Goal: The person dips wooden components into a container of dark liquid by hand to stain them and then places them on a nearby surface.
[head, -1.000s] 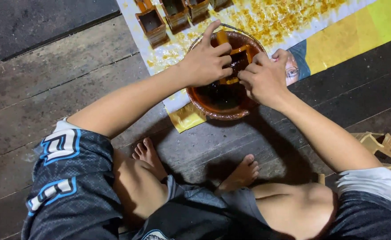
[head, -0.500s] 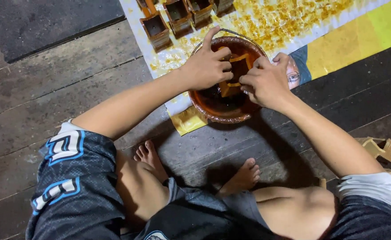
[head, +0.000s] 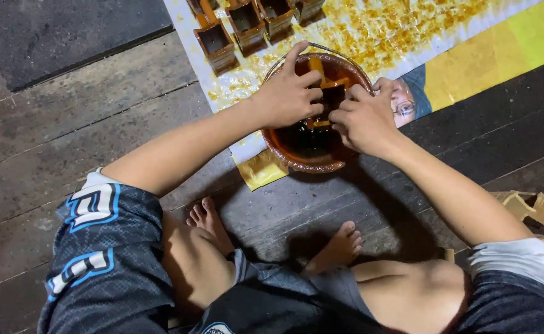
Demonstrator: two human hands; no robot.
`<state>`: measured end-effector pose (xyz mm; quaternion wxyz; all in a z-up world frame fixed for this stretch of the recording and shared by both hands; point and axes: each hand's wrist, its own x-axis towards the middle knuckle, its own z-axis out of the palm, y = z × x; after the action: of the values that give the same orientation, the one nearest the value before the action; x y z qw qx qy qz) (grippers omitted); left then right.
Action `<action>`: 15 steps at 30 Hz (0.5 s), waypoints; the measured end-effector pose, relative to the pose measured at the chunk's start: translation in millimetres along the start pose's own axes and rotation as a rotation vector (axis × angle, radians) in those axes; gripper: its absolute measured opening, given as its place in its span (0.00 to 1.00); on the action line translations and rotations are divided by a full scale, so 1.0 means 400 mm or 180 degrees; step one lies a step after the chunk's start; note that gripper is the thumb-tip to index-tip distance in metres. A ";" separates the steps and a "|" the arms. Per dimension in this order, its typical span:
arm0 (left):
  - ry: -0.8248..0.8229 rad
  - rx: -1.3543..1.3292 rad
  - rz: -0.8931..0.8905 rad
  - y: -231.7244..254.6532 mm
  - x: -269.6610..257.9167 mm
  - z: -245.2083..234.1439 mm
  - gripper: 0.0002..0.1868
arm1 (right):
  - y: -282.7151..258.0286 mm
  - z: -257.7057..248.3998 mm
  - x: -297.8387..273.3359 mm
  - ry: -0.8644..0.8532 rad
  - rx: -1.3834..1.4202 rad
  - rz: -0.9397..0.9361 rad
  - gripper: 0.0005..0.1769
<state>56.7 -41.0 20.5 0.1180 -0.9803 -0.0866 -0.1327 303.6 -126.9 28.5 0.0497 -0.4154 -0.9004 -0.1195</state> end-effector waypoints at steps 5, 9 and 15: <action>-0.0058 -0.0065 -0.0032 0.004 -0.001 -0.006 0.05 | 0.013 0.001 -0.007 -0.0050 0.0084 -0.0011 0.08; 0.0107 -0.0059 -0.0048 0.001 -0.011 -0.003 0.05 | 0.018 -0.019 -0.002 -0.0062 0.0030 0.0057 0.09; 0.0372 0.0028 -0.0041 -0.005 -0.012 -0.008 0.06 | 0.028 -0.014 -0.007 0.0053 0.0123 0.0022 0.14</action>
<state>50.9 -40.4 22.6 0.1263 -0.9698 -0.0864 -0.1901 313.9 -123.4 35.3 0.0656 -0.4165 -0.9006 -0.1054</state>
